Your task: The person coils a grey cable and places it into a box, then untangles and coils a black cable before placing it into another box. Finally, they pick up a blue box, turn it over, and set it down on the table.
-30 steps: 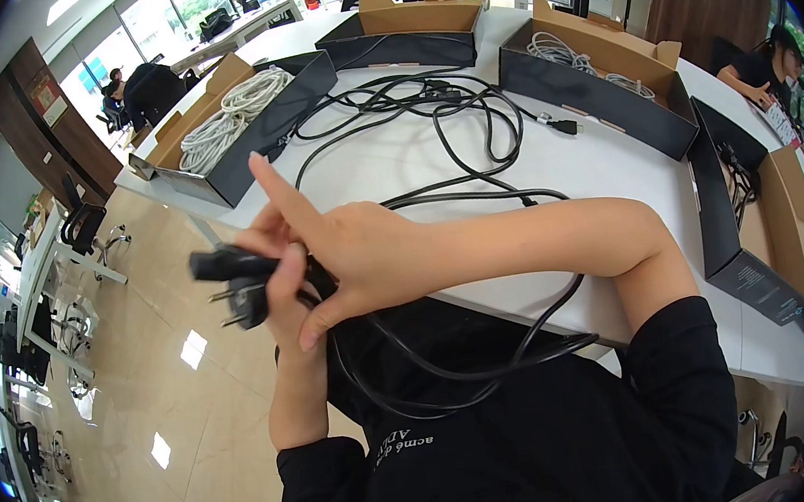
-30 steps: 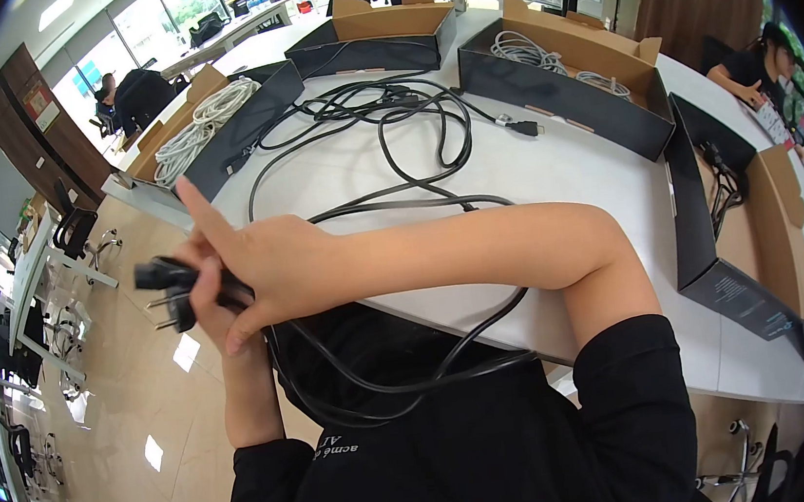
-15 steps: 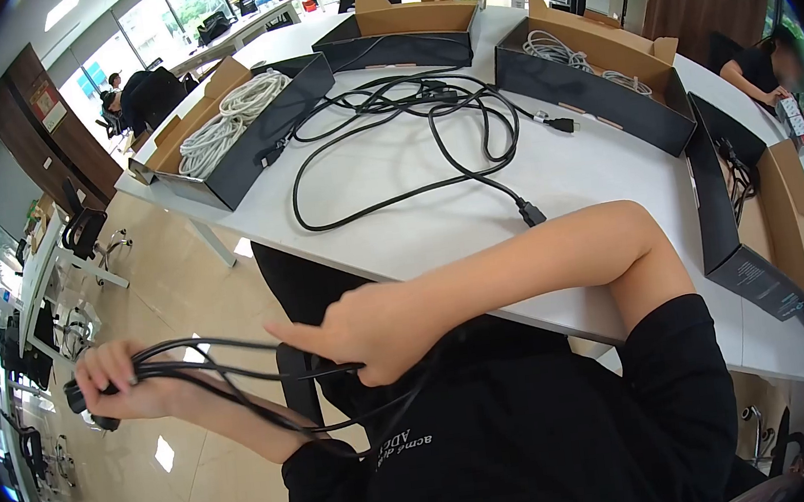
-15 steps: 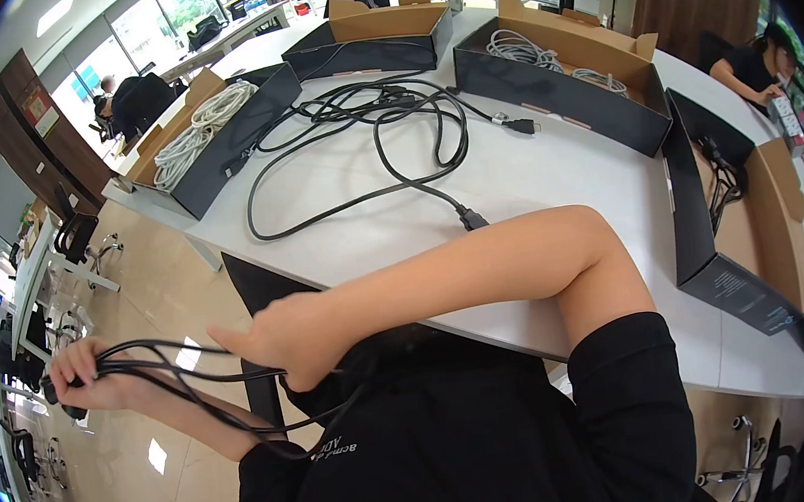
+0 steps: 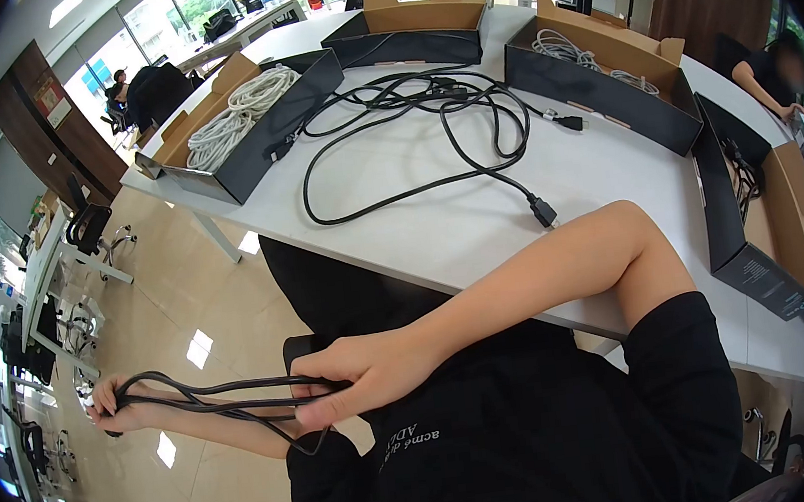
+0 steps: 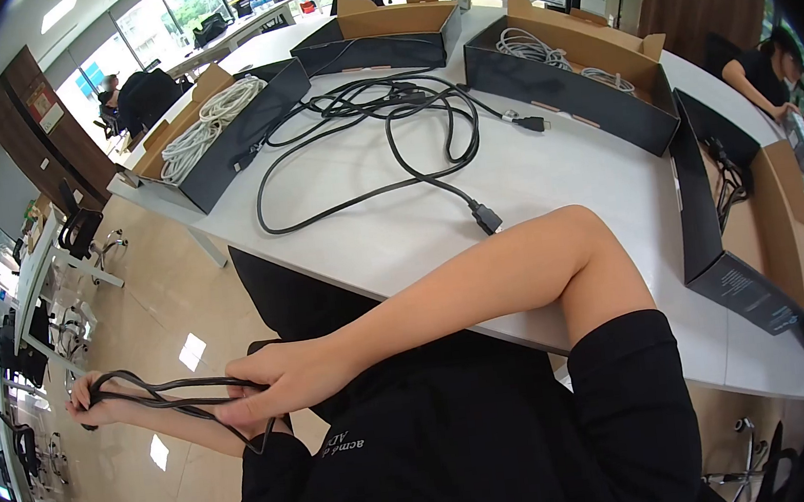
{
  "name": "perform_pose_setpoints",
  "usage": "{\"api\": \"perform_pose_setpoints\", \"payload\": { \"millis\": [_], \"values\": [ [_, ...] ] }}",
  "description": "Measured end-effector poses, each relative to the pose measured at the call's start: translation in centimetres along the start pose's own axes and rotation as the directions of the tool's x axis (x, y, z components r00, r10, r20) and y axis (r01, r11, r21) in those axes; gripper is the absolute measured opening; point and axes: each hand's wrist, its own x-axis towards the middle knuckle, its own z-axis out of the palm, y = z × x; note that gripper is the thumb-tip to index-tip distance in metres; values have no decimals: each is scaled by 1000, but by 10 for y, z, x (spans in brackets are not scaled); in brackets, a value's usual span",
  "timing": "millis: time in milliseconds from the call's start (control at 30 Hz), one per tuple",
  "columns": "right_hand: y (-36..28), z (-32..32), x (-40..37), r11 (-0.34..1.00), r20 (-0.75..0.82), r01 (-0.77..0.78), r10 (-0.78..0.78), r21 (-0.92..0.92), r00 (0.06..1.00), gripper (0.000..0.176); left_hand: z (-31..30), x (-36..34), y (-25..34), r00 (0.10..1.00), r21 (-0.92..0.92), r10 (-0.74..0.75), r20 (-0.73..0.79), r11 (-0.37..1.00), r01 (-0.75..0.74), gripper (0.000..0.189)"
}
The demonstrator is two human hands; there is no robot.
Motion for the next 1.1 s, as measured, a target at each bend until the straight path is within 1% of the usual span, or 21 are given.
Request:
{"api": "perform_pose_setpoints", "payload": {
  "millis": [33, 133, 200, 233, 267, 300, 367, 433, 467, 500, 567, 600, 667, 733, 767, 800, 900, 967, 1033, 1067, 1100],
  "values": [
    [-1, -1, 0, 999, -12, -35, 35, -8, 999, 42, 3, 2, -3, 999, -19, -31, 9, 999, 31, 21],
    [5, -6, 2, 998, -97, 35, -40, -57, 995, 50, 13, -2, -19, 992, -114, -126, 27, 985, 129, 20],
    [10, -17, 6, 990, -66, -4, -6, -144, 998, 54, 24, -4, -24, 988, -215, -152, 12, 965, 151, 22],
    [15, -21, 8, 982, -52, -24, 14, -185, 999, 57, 30, -8, -23, 993, -246, -117, 33, 962, 121, 22],
    [23, -24, 10, 953, -64, 31, -53, -301, 997, 60, 37, -13, -21, 995, -276, -81, 52, 957, 92, 23],
    [21, -23, 10, 882, -24, 7, -21, -470, 999, 59, 43, -18, -16, 997, -304, -43, 68, 951, 62, 24],
    [18, -20, 12, 658, 44, -8, 62, -753, 997, 58, 56, -24, -1, 993, -331, 70, 90, 943, -37, 23],
    [20, -16, 18, 657, 133, 17, 127, -754, 983, 54, 65, -33, 14, 972, -341, 211, 104, 925, -165, 22],
    [22, -13, 21, 655, 175, 28, 161, -755, 971, 53, 69, -38, 21, 967, -400, 209, 143, 906, -137, 22],
    [25, -12, 25, 674, 171, 17, 163, -738, 972, 51, 75, -43, 27, 961, -458, 207, 182, 883, -103, 23],
    [40, -8, 34, 714, 158, -5, 162, -700, 974, 56, 98, -58, 17, 942, -556, 193, 273, 831, -9, 24],
    [49, -7, 36, 722, 151, 39, 91, -691, 984, 61, 106, -62, 8, 939, -538, 168, 300, 842, 22, 24],
    [56, -6, 40, 725, 136, 130, -51, -677, 989, 81, 119, -66, -9, 928, -501, 122, 352, 862, 77, 25],
    [49, -13, 39, 760, 81, 90, -49, -644, 996, 92, 125, -70, -26, 913, -463, 79, 399, 877, 126, 26],
    [45, -15, 38, 777, 54, 69, -44, -625, 998, 97, 129, -74, -42, 912, -455, 9, 410, 869, 196, 26],
    [51, -15, 41, 815, -44, 133, -191, -564, 981, 94, 133, -78, -63, 906, -448, -58, 419, 855, 262, 27],
    [49, -21, 48, 896, -251, 238, -345, -375, 904, 94, 143, -96, -120, 883, -374, -241, 403, 837, 399, 27],
    [50, -21, 43, 916, -250, 270, -348, -297, 904, 93, 141, -110, -149, 816, -263, -400, 418, 806, 530, 26],
    [45, -22, 37, 929, -252, 299, -350, -220, 902, 91, 142, -131, -176, 757, -174, -501, 420, 774, 609, 27],
    [38, -22, 40, 891, -159, 454, -446, 11, 881, 89, 137, -136, -182, 741, -96, -524, 419, 786, 611, 27],
    [32, -23, 37, 924, -159, 381, -373, 18, 914, 86, 134, -140, -186, 725, -16, -549, 416, 793, 610, 27]
  ]
}}
